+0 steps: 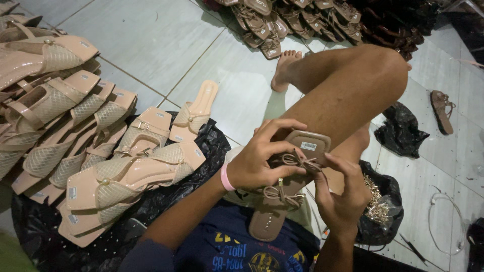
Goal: The person sits on the floor and attaches small metal hardware to the straps of a beige sandal. They thread the strap through the hardware, secure it, and trim the excess strap with scissors.
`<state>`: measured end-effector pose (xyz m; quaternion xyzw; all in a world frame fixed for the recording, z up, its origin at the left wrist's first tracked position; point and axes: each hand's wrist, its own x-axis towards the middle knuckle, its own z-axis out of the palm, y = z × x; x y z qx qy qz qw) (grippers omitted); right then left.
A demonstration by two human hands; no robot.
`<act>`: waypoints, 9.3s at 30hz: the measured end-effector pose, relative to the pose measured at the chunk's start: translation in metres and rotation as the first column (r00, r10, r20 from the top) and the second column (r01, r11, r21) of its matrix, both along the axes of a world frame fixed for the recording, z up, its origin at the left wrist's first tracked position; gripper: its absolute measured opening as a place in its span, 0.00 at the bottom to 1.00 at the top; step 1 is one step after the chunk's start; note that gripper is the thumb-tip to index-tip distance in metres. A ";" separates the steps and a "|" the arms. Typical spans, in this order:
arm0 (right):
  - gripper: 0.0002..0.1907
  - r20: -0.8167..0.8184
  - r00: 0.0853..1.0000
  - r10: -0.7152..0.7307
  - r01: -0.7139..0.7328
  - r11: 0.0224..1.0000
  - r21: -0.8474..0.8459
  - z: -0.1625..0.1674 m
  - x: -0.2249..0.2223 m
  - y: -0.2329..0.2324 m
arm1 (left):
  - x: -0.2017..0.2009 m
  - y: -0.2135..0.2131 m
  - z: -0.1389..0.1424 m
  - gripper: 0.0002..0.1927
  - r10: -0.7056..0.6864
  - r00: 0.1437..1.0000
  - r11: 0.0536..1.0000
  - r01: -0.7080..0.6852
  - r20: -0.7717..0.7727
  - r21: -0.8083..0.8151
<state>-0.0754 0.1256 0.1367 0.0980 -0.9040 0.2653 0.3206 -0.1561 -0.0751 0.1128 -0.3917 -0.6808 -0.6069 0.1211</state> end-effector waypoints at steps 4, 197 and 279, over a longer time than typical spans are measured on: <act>0.22 0.002 1.000 0.009 -0.009 1.000 -0.009 0.000 -0.001 0.002 | 0.001 0.000 0.000 0.13 0.031 0.999 0.999 -0.031 -0.011 -0.016; 0.25 0.001 1.000 -0.032 0.032 0.998 0.045 0.039 -0.004 -0.031 | 0.017 -0.009 0.035 0.09 -0.038 0.877 0.992 -0.025 0.478 0.124; 0.07 -0.047 0.991 0.126 -0.134 0.963 -0.232 0.013 -0.004 -0.038 | 0.025 -0.021 0.042 0.06 0.251 0.949 0.963 -0.265 -0.191 -0.052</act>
